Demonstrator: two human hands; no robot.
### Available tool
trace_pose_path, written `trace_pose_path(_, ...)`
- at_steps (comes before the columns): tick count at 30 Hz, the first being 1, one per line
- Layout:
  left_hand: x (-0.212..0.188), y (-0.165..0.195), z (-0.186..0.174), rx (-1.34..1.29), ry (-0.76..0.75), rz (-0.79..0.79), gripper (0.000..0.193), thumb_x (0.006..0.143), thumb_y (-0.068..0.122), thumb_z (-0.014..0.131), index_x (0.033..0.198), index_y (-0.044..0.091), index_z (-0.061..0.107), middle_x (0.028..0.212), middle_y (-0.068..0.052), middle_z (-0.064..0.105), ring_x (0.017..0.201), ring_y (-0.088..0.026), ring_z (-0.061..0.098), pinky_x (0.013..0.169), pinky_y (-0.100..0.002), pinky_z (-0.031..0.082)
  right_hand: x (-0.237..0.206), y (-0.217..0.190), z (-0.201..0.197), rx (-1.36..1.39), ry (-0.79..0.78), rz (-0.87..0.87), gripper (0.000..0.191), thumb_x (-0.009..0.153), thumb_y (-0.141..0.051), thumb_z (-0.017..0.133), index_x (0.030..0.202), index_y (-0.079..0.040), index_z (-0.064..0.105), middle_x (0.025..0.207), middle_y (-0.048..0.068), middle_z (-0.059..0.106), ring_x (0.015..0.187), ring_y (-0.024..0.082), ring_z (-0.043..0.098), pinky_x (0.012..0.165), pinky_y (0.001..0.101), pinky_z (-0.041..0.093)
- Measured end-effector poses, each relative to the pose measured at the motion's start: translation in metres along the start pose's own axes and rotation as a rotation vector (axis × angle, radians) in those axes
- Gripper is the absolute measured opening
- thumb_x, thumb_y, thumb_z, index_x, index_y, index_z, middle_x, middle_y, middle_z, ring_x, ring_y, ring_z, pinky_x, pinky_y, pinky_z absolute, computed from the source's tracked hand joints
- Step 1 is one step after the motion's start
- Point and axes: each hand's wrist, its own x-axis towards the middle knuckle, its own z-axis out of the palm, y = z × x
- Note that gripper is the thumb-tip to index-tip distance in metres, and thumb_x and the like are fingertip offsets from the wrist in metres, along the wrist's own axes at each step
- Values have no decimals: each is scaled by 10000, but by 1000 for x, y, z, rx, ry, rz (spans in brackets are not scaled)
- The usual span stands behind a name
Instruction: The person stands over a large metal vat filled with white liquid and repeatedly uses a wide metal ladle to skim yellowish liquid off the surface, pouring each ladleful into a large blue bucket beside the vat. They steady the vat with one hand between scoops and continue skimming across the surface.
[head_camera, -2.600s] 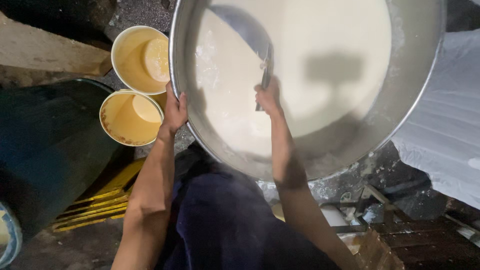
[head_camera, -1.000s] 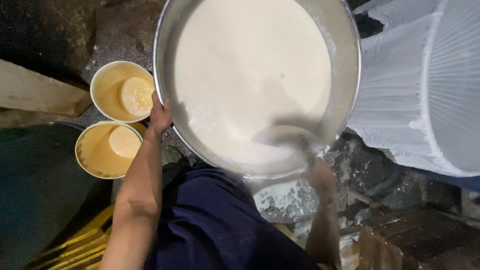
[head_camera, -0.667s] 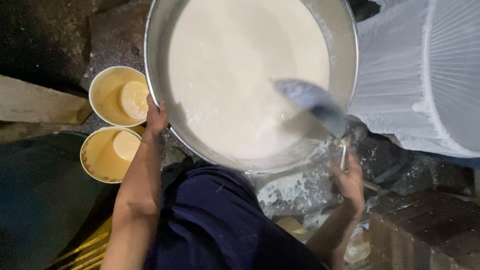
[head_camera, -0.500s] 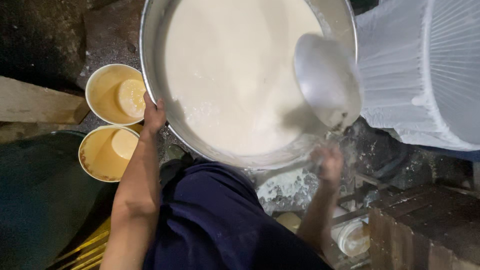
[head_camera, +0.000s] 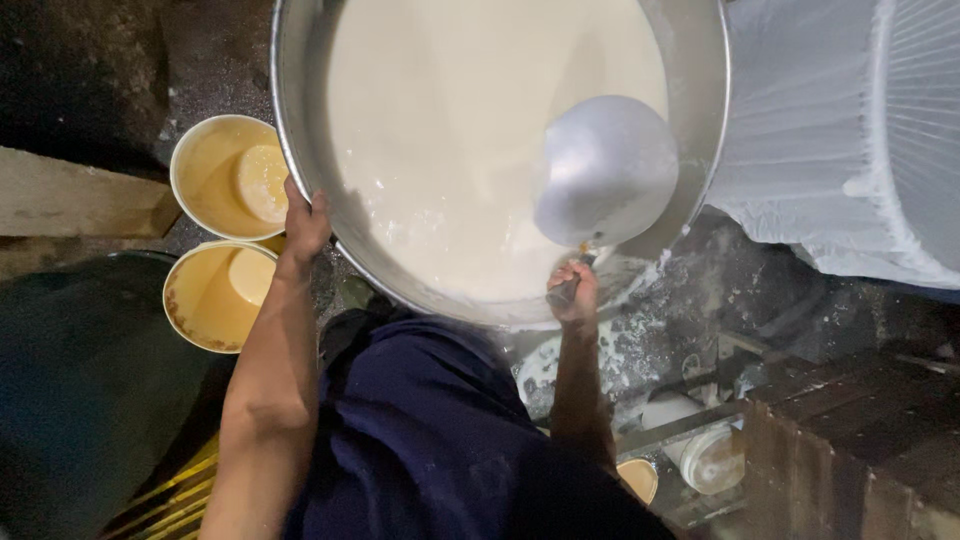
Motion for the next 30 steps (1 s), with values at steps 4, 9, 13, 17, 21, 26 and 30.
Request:
trace_pose_path(4,1,-3,0,-52,-11,48,541,1088,122,474,1572,62,240,1392,-191,571,1243,-286,591,1062,-405,469,-8,16,-2,140,-36,192,139,943,-117,576,812,-101,533,727,-15,527,675,109,544,658,275,503)
trace_pose_path(9,1,-4,-1,-56,-24,54,535,1095,120,474,1574,58,243,1413,-212,565,1276,-323,586,1087,-426,466,-18,31,-10,329,-80,327,137,982,-125,554,850,-91,550,742,-20,537,711,105,572,690,272,513)
trace_pose_path(13,1,0,-3,31,-29,75,550,1097,122,466,1581,58,211,1442,-240,532,1304,-362,570,1103,-448,444,-22,33,-15,377,-125,342,98,994,-117,545,906,-77,561,804,-9,545,725,103,576,710,274,519)
trace_pose_path(17,2,1,-3,73,-45,-69,577,1078,131,449,1594,92,194,1429,-223,543,1297,-351,568,1101,-440,431,-26,32,-18,366,-142,334,56,974,-113,553,954,-61,558,847,-9,541,734,99,576,711,272,515)
trace_pose_path(21,4,-3,-2,22,-38,33,548,1097,112,460,1585,85,212,1451,-227,540,1319,-340,569,1121,-438,435,-33,29,-13,333,-164,387,82,978,-90,542,1033,-43,582,836,-11,537,725,106,566,699,270,508)
trace_pose_path(26,5,-7,0,-42,-24,159,546,1099,79,463,1591,69,227,1467,-235,522,1336,-337,546,1135,-437,432,-38,29,-1,296,-143,387,143,965,-93,541,1082,-21,582,844,2,531,712,108,555,681,273,499)
trace_pose_path(30,4,-7,0,3,-20,65,549,1087,101,461,1578,62,217,1415,-215,541,1280,-320,575,1095,-427,446,-42,28,10,248,-157,373,161,969,-89,541,1112,-24,578,844,-10,524,710,109,546,678,284,491)
